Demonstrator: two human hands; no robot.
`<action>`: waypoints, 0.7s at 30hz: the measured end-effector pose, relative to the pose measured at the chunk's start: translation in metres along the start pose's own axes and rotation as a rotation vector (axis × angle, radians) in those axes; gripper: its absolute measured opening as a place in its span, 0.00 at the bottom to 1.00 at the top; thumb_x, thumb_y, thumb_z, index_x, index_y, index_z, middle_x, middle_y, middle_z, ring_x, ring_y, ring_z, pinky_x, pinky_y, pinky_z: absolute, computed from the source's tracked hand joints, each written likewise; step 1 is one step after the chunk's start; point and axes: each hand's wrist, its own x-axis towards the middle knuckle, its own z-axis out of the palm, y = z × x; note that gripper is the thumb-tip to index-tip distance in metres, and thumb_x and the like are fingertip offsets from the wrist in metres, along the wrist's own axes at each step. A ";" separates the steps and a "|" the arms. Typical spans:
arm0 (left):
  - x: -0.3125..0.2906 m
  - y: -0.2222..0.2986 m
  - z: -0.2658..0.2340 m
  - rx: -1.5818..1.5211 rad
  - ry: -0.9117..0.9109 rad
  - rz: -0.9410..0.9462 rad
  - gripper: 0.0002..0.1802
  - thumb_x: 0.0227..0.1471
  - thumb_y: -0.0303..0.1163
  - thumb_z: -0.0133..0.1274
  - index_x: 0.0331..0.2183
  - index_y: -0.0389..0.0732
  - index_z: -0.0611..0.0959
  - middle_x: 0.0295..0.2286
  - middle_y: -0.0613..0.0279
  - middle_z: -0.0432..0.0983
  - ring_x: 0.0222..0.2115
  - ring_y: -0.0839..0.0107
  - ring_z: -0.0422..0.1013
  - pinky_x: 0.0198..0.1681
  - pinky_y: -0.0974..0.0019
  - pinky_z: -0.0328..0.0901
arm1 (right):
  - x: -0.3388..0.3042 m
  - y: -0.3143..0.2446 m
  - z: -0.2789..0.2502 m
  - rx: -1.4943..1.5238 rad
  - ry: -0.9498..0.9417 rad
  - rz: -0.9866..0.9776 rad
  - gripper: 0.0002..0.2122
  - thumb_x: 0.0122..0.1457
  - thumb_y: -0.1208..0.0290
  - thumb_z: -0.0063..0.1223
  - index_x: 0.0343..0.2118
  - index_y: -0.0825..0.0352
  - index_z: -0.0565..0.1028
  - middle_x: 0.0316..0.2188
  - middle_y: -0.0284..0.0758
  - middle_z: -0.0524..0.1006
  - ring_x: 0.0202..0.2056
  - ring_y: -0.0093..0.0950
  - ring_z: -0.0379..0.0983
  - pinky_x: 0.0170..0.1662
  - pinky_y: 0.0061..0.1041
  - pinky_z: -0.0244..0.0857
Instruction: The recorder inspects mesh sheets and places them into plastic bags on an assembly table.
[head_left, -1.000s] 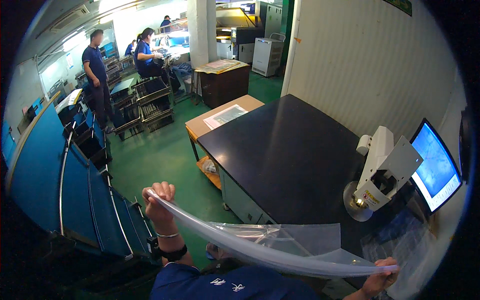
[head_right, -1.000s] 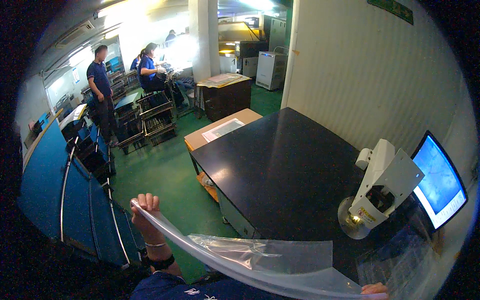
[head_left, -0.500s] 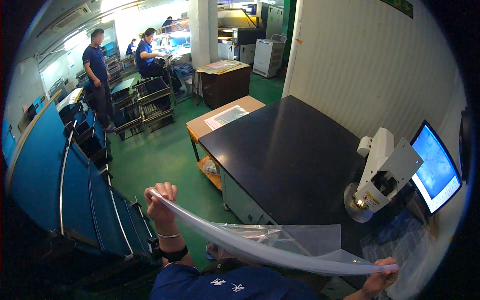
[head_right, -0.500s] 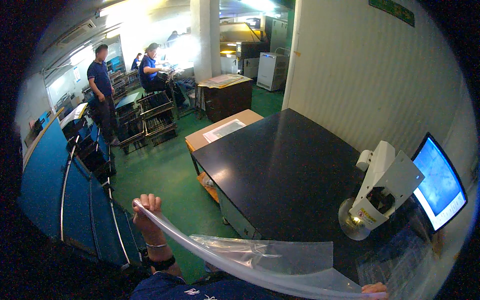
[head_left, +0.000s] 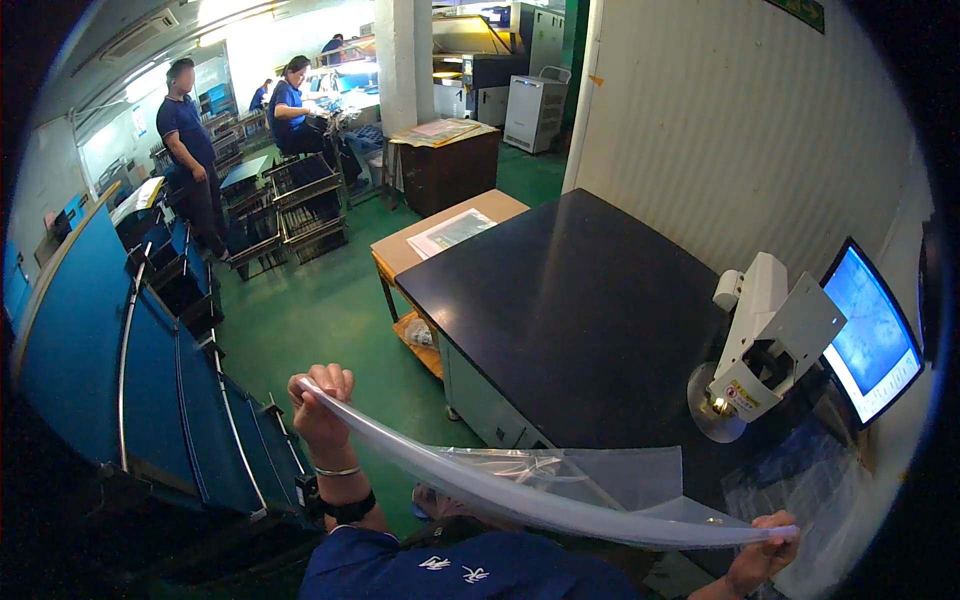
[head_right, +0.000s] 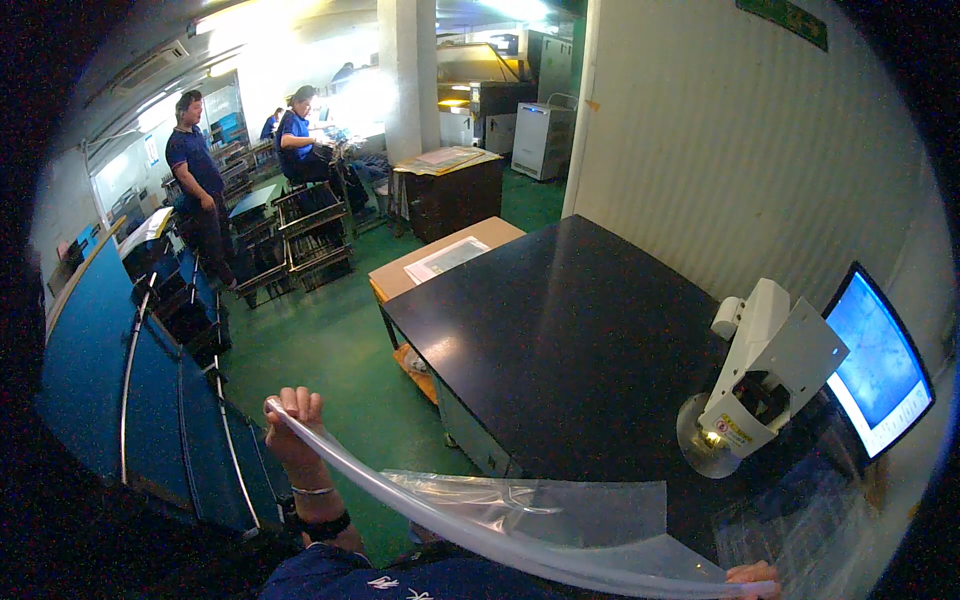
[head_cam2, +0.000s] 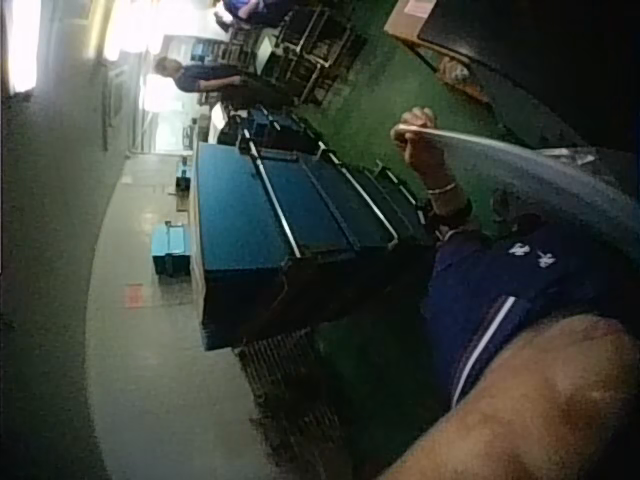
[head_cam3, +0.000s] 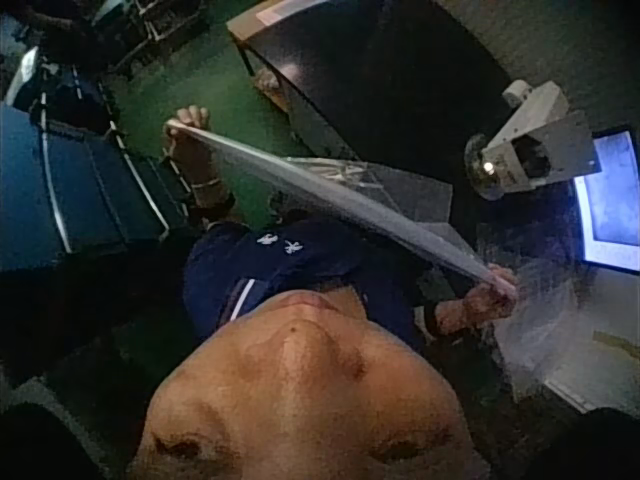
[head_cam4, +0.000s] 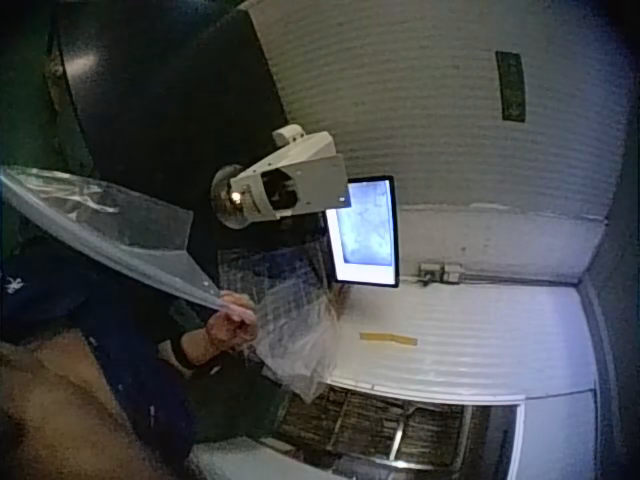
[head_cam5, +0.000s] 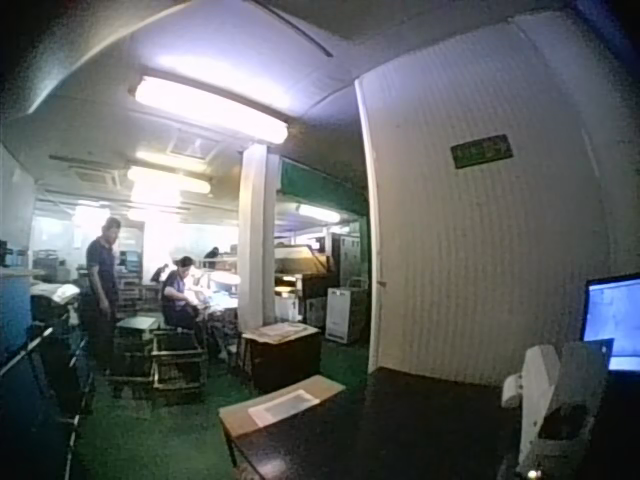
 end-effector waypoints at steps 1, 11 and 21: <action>0.000 -0.001 0.000 -0.003 0.003 0.000 0.10 0.49 0.35 0.56 0.31 0.40 0.80 0.24 0.59 0.74 0.23 0.72 0.64 0.24 0.71 0.53 | 0.000 0.000 0.000 0.000 0.001 0.001 0.17 0.58 0.53 0.47 0.24 0.62 0.65 0.22 0.31 0.62 0.26 0.20 0.58 0.30 0.21 0.55; 0.000 -0.002 0.000 -0.003 -0.004 -0.011 0.09 0.48 0.35 0.56 0.31 0.40 0.80 0.24 0.60 0.73 0.23 0.72 0.64 0.24 0.71 0.53 | 0.000 -0.004 0.004 0.076 -0.041 0.004 0.15 0.58 0.56 0.47 0.25 0.63 0.66 0.23 0.31 0.63 0.27 0.20 0.59 0.32 0.20 0.56; -0.002 -0.001 -0.001 -0.001 0.006 -0.005 0.09 0.49 0.34 0.56 0.31 0.39 0.80 0.23 0.60 0.73 0.22 0.72 0.63 0.24 0.71 0.53 | 0.001 -0.005 0.007 0.011 -0.033 -0.050 0.17 0.59 0.54 0.45 0.23 0.63 0.64 0.21 0.31 0.62 0.26 0.21 0.58 0.30 0.22 0.55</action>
